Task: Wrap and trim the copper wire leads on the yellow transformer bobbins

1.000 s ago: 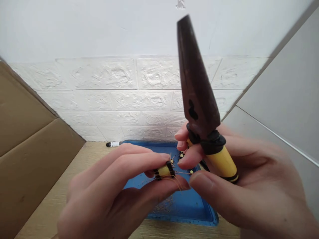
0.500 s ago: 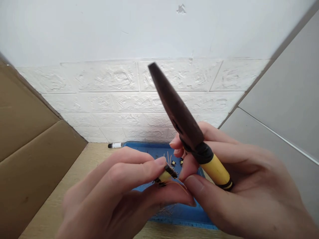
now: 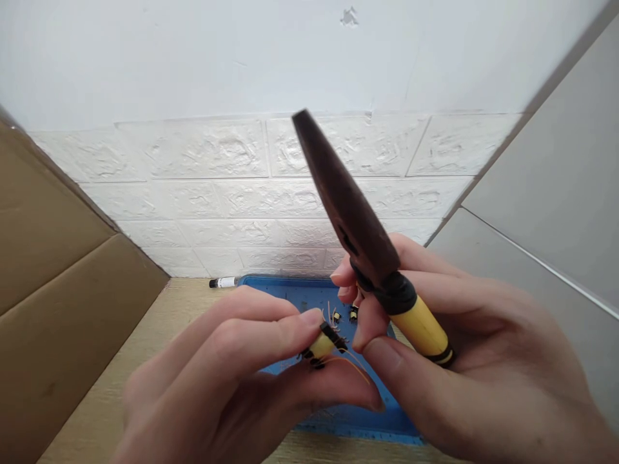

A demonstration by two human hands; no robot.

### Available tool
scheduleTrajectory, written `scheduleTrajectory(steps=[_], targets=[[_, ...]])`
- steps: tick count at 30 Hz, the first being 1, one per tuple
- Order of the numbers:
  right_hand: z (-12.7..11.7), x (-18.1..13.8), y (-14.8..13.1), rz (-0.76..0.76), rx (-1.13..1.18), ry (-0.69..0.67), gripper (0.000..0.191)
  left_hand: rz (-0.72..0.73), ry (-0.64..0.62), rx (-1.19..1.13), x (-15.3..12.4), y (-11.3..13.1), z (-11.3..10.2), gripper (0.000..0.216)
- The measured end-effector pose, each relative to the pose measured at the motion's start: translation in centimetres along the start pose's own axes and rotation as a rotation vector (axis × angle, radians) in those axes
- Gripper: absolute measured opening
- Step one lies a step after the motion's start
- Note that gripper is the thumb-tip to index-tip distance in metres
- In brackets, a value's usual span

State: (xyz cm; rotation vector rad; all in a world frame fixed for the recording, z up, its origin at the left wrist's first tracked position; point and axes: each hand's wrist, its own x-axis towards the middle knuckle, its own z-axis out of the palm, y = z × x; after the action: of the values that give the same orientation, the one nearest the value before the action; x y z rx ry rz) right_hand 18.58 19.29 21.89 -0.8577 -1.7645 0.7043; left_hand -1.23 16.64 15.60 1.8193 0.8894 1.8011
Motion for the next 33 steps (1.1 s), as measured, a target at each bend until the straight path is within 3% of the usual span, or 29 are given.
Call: scheduleTrajectory(steps=[5,15,22,24,27,33], targets=[[-0.1,-0.2,0.1,0.002,-0.038,0.003,0.019,0.054,0.013,0.014,0.2,-0.1,0.1,0.032],[-0.3,-0.2,0.2,-0.033,-0.040,0.003,0.017,0.075,0.017,0.159,0.0,-0.3,0.3,0.019],[-1.0,-0.1,0.1,-0.034,-0.050,-0.035,0.024,0.130,-0.010,0.286,0.5,-0.7,0.7,0.023],[-1.1,0.0,0.2,-0.047,-0.071,-0.024,0.025,0.180,-0.090,0.369,1.2,-0.6,0.1,0.016],[-1.1,0.1,0.4,-0.053,-0.054,-0.017,0.026,0.283,-0.364,0.467,2.3,-0.1,-0.9,0.016],[-1.1,-0.3,1.0,-0.060,-0.072,0.007,0.024,0.161,-0.352,0.355,2.8,0.7,-1.0,0.018]])
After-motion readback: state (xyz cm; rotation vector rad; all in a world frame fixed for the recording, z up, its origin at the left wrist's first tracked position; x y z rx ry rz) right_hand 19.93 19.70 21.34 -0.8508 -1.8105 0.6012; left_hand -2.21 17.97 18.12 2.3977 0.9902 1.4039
